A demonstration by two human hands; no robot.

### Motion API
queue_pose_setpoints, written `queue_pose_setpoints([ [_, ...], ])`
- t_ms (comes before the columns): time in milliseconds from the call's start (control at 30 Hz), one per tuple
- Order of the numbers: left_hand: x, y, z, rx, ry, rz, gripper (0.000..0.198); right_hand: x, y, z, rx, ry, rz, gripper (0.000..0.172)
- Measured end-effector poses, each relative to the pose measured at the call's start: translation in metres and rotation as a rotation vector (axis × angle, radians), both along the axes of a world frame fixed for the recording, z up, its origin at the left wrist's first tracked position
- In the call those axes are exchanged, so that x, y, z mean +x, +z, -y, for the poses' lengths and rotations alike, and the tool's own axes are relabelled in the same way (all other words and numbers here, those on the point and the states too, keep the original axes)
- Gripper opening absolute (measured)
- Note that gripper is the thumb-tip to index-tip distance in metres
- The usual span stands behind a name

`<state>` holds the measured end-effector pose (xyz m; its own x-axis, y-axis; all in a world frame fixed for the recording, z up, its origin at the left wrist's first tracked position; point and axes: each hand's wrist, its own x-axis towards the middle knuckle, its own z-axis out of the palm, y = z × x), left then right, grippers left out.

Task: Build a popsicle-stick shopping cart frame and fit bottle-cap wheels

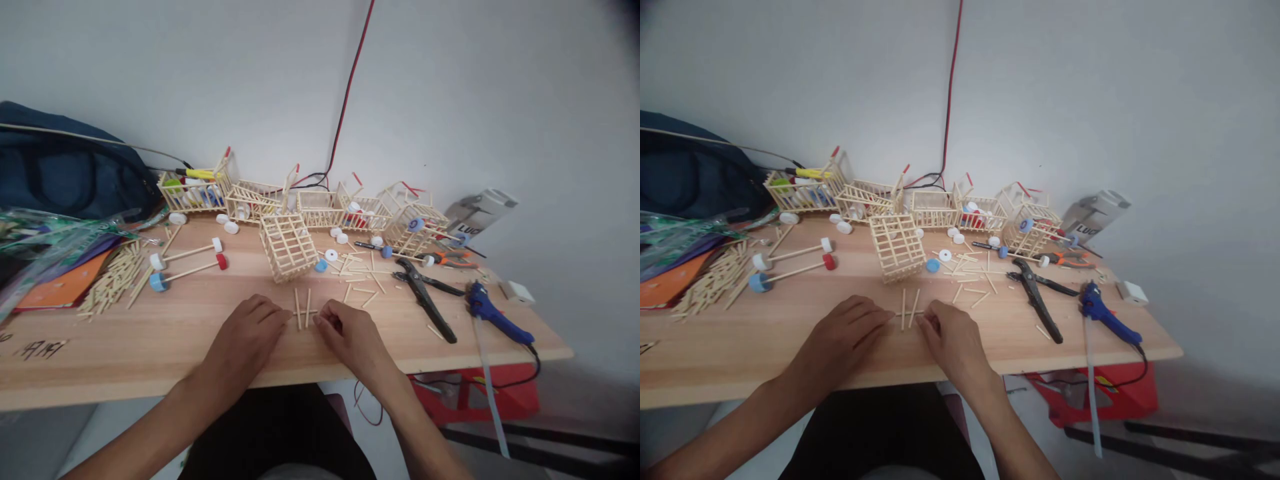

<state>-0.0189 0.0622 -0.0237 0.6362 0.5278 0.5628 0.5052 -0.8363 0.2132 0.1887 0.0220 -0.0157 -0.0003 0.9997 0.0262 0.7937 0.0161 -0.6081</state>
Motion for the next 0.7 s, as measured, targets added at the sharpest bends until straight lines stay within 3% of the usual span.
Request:
queue_pose_setpoints([
  [467,0.014,-0.004,0.007,-0.258,0.013,0.005,0.011,-0.003,-0.005,0.003,0.012,-0.058,0.003,0.016],
  [700,0.018,-0.007,0.007,-0.191,0.006,-0.010,0.012,-0.004,-0.004,0.005,0.029,-0.043,0.021,0.018],
])
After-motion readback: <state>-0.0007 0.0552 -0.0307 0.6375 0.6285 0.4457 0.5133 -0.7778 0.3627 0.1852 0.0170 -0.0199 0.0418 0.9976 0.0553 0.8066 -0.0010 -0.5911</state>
